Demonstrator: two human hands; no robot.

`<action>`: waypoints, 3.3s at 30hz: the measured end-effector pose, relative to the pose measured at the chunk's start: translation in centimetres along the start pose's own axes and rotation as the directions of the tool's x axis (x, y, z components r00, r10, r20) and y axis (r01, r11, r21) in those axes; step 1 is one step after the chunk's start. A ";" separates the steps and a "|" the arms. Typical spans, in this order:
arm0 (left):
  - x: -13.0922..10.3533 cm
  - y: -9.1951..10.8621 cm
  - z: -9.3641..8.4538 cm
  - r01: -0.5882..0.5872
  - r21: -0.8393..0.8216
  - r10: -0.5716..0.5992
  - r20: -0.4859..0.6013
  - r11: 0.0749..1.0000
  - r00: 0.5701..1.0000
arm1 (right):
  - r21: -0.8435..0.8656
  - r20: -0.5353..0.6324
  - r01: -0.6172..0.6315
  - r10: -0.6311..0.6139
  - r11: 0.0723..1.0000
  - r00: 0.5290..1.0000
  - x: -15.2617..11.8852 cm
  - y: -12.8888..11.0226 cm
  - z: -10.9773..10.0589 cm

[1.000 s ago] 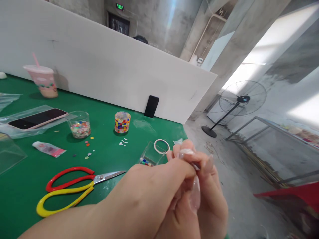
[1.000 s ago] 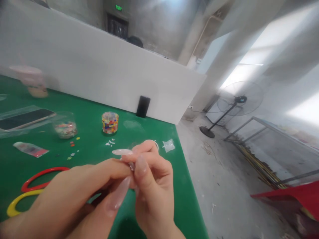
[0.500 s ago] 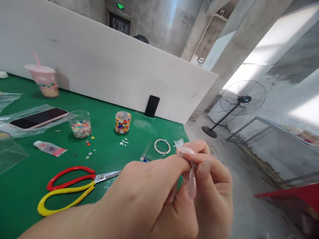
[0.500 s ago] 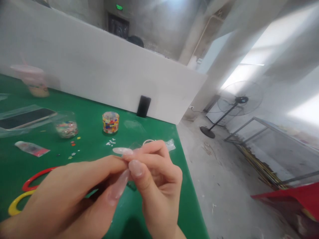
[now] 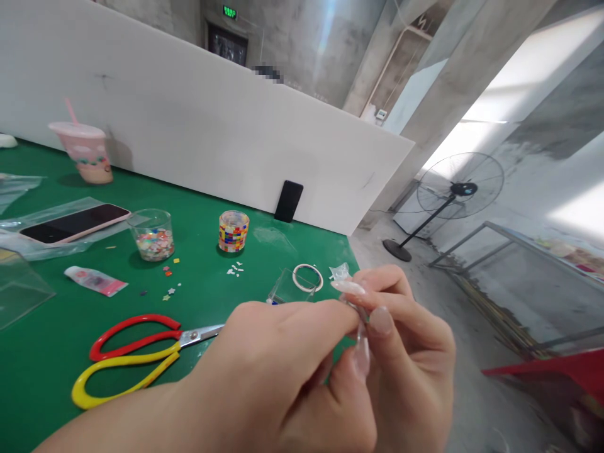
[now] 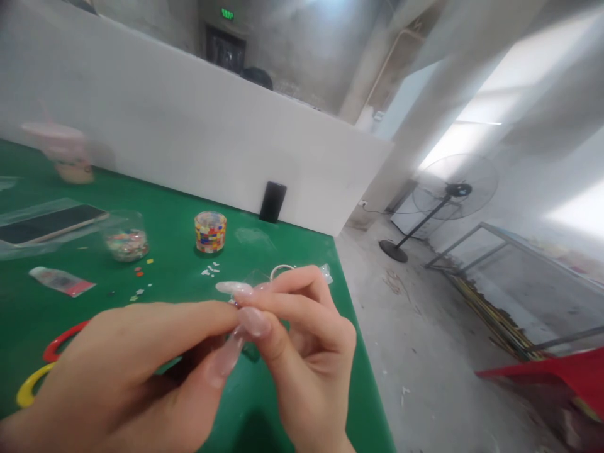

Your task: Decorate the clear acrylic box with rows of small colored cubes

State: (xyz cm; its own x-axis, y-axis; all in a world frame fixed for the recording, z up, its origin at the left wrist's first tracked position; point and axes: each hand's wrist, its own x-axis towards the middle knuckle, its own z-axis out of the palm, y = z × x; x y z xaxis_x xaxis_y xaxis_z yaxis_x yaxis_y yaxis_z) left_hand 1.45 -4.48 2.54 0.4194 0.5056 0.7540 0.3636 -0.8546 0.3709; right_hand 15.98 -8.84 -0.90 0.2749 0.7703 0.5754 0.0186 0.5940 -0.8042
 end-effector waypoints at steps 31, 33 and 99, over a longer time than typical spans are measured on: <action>-0.7 0.0 -0.4 0.057 -0.098 -0.053 0.046 0.994 0.998 | 0.016 -0.049 -0.092 0.093 0.996 0.994 -0.2 -0.2 0.3; -0.6 -0.1 -0.4 0.069 -0.102 -0.064 0.053 0.992 0.997 | 0.007 -0.052 -0.085 0.085 0.996 0.995 -0.1 -0.3 0.4; -0.8 0.0 -0.2 0.031 -0.035 -0.030 0.026 0.999 0.999 | -0.063 -0.075 -0.045 0.040 0.997 0.996 0.1 -0.2 0.4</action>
State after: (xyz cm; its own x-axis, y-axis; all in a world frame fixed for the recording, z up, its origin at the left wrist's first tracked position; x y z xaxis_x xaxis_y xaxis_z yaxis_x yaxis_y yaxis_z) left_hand 0.98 -4.91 2.07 0.4300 0.5341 0.7279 0.3471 -0.8421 0.4128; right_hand 15.66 -8.84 -0.64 0.3463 0.7740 0.5301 0.0671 0.5431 -0.8370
